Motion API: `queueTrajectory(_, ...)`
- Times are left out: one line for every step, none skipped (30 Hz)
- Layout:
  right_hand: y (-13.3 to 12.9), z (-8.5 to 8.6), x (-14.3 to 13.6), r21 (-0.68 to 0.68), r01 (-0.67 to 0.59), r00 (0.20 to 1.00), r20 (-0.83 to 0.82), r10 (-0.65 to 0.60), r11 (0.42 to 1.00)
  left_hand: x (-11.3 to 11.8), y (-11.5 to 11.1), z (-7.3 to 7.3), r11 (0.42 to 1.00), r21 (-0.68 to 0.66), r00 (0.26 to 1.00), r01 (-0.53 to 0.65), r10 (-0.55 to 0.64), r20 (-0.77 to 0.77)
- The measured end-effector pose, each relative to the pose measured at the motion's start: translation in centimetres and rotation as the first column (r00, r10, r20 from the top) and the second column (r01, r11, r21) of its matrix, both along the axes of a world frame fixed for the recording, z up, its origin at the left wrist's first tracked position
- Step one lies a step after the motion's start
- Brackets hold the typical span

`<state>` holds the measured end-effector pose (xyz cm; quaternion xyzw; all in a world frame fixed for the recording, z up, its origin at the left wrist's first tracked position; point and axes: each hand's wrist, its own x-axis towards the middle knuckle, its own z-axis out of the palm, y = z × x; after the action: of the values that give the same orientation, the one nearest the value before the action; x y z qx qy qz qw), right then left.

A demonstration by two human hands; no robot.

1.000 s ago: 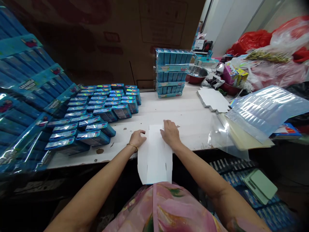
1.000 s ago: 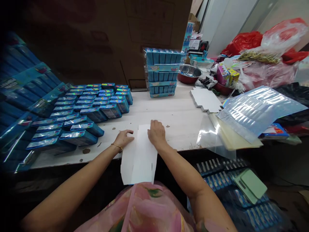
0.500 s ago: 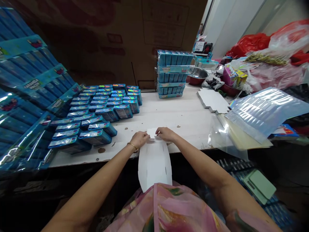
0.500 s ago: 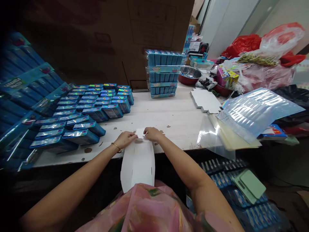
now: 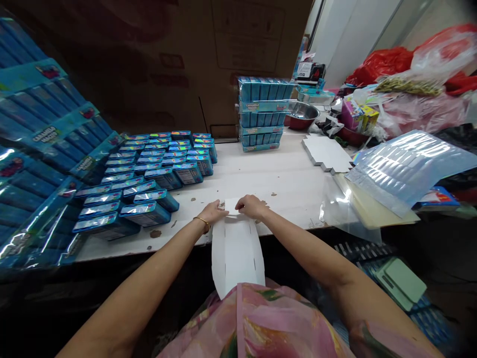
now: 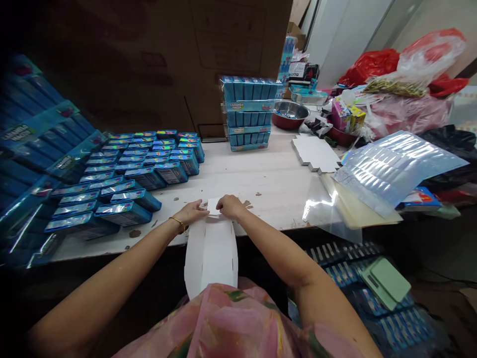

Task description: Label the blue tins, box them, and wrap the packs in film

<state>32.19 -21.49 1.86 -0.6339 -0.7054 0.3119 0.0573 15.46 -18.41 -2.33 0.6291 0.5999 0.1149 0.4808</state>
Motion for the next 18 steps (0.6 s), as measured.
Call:
queueTrajectory(0.0, -0.1, 0.1, -0.004, -0.017, 1.000, -0.026, 0.017, 1.000, 0.1, 0.0, 0.0, 1.000, -0.026, 1.000, -0.006, 0.006, 0.028)
queueTrajectory(0.0, -0.2, 0.2, -0.011, -0.006, 0.999, -0.050, 0.005, 1.000, 0.1, -0.1, 0.0, 0.999, -0.041, 0.998, -0.011, 0.014, 0.060)
queueTrajectory(0.0, -0.3, 0.3, -0.020, 0.030, 0.997, -0.067, -0.032, 0.999, 0.2, -0.1, 0.0, 0.999, -0.043, 0.996, -0.015, 0.019, 0.091)
queueTrajectory(-0.1, -0.5, 0.4, -0.023, 0.082, 0.994, -0.074, -0.083, 0.996, 0.2, -0.2, 0.0, 0.999, -0.034, 0.993, -0.016, 0.019, 0.114)
queueTrajectory(-0.1, -0.7, 0.4, -0.010, 0.141, 0.988, -0.068, -0.141, 0.990, 0.2, -0.2, 0.1, 1.000, -0.019, 0.992, -0.015, 0.018, 0.122)
queueTrajectory(-0.1, -0.8, 0.4, 0.015, 0.199, 0.979, -0.053, -0.198, 0.980, 0.2, -0.2, 0.2, 1.000, 0.005, 0.994, -0.017, 0.016, 0.113)
queueTrajectory(-0.1, -1.0, 0.3, 0.042, 0.251, 0.968, -0.031, -0.250, 0.967, 0.1, -0.3, 0.3, 0.999, 0.037, 0.996, -0.015, 0.012, 0.089)
queueTrajectory(-0.1, -1.1, 0.2, 0.062, 0.287, 0.958, -0.010, -0.287, 0.956, 0.1, -0.3, 0.4, 0.997, 0.073, 0.999, -0.005, 0.001, 0.054)
queueTrajectory(-0.2, -1.2, 0.1, 0.072, 0.305, 0.952, 0.009, -0.306, 0.950, 0.0, -0.3, 0.5, 0.994, 0.109, 1.000, 0.015, -0.016, 0.012)
queueTrajectory(-0.2, -1.2, 0.0, 0.069, 0.302, 0.953, 0.020, -0.304, 0.951, 0.0, -0.3, 0.7, 0.989, 0.142, 0.999, 0.038, -0.035, -0.029)
queueTrajectory(-0.3, -1.2, 0.0, 0.052, 0.283, 0.958, 0.022, -0.285, 0.958, -0.1, -0.3, 0.8, 0.983, 0.170, 0.996, 0.063, -0.053, -0.065)
queueTrajectory(-0.4, -1.2, 0.0, 0.024, 0.260, 0.965, 0.011, -0.261, 0.965, -0.1, -0.4, 0.9, 0.978, 0.187, 0.993, 0.088, -0.072, -0.096)
queueTrajectory(-0.5, -1.1, 0.1, -0.011, 0.243, 0.970, -0.013, -0.243, 0.970, -0.2, -0.5, 0.9, 0.975, 0.193, 0.989, 0.108, -0.086, -0.120)
queueTrajectory(-0.7, -1.1, 0.3, -0.047, 0.240, 0.969, -0.046, -0.242, 0.970, -0.2, -0.6, 0.9, 0.973, 0.197, 0.987, 0.116, -0.091, -0.131)
queueTrajectory(-0.9, -1.1, 0.5, -0.081, 0.256, 0.961, -0.084, -0.262, 0.963, -0.1, -0.7, 0.9, 0.973, 0.203, 0.987, 0.114, -0.088, -0.132)
queueTrajectory(-1.1, -1.1, 0.7, -0.110, 0.281, 0.949, -0.119, -0.293, 0.953, -0.1, -0.8, 0.9, 0.972, 0.207, 0.988, 0.109, -0.083, -0.131)
queueTrajectory(-1.2, -1.1, 1.0, -0.133, 0.301, 0.936, -0.148, -0.320, 0.944, 0.0, -0.8, 0.9, 0.973, 0.209, 0.989, 0.100, -0.074, -0.127)
queueTrajectory(-1.3, -1.0, 1.2, -0.151, 0.307, 0.929, -0.168, -0.330, 0.940, 0.0, -0.9, 0.9, 0.974, 0.209, 0.990, 0.091, -0.067, -0.122)
